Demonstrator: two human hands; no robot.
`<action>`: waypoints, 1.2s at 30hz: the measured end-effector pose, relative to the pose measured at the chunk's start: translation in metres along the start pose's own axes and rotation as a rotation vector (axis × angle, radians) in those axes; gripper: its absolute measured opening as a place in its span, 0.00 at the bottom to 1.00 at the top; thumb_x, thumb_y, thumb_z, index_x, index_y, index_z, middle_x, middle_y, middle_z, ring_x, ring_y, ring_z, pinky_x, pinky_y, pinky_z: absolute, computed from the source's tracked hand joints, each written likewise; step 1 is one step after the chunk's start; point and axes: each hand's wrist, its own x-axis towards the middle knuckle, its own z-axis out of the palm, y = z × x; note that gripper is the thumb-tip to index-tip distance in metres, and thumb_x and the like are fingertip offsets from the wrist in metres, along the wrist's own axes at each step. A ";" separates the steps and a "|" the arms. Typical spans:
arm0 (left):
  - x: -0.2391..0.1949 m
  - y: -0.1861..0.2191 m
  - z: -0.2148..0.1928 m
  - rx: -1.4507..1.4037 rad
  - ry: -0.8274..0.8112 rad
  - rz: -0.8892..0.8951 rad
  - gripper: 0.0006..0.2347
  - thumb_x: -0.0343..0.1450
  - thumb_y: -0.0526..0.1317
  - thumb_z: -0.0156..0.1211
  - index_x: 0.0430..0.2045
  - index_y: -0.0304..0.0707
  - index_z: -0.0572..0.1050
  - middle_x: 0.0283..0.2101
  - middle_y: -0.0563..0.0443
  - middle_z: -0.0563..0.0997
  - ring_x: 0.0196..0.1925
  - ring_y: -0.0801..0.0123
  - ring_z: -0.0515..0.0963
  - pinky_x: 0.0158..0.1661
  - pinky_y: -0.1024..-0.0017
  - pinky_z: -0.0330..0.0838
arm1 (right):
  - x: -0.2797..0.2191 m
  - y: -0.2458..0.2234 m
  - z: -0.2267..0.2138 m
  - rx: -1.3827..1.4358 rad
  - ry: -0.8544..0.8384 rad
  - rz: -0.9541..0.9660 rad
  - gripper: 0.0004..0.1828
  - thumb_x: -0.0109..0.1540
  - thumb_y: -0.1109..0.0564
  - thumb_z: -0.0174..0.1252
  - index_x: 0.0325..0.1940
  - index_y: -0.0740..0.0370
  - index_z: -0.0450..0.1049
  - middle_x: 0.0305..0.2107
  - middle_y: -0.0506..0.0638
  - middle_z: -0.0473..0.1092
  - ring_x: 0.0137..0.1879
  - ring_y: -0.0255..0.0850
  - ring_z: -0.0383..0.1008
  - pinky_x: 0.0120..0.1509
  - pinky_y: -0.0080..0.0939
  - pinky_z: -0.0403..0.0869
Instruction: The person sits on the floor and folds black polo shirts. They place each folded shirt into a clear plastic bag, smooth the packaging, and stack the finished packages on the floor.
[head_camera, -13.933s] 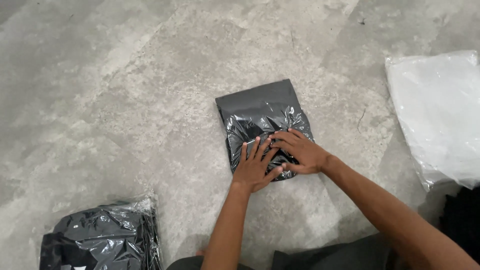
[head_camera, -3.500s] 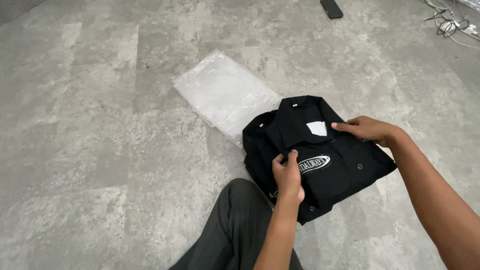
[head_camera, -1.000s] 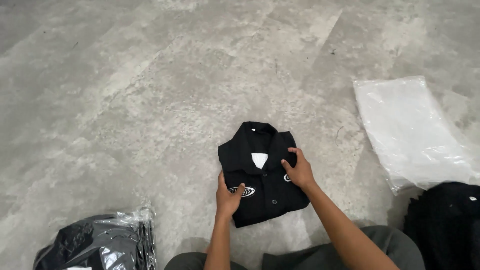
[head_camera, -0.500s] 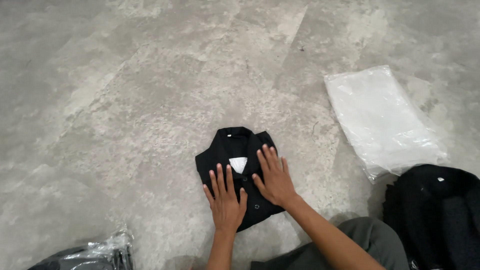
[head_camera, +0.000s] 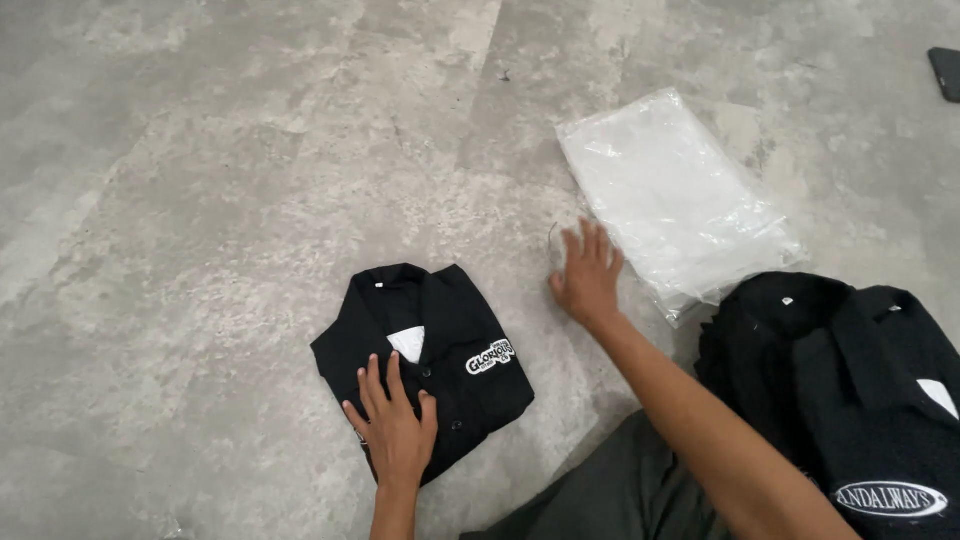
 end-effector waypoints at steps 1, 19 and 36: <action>0.001 0.001 0.001 0.000 -0.008 0.004 0.30 0.70 0.45 0.52 0.72 0.48 0.60 0.77 0.41 0.59 0.79 0.44 0.55 0.66 0.27 0.48 | 0.003 0.015 -0.008 -0.002 -0.004 0.007 0.42 0.58 0.48 0.61 0.76 0.52 0.57 0.79 0.57 0.44 0.84 0.59 0.39 0.77 0.76 0.48; 0.002 -0.002 0.008 0.025 -0.090 0.001 0.28 0.73 0.47 0.46 0.73 0.51 0.59 0.79 0.42 0.53 0.81 0.44 0.48 0.67 0.27 0.42 | 0.014 0.090 0.004 -0.156 -0.031 0.174 0.20 0.63 0.50 0.59 0.59 0.52 0.77 0.36 0.49 0.79 0.47 0.52 0.76 0.61 0.55 0.58; -0.018 -0.006 0.012 0.076 -0.195 0.103 0.27 0.75 0.51 0.46 0.72 0.49 0.59 0.80 0.42 0.46 0.81 0.43 0.44 0.67 0.27 0.45 | -0.040 -0.077 -0.023 0.160 -0.146 -0.154 0.15 0.66 0.58 0.48 0.50 0.65 0.77 0.40 0.61 0.70 0.40 0.65 0.75 0.38 0.64 0.75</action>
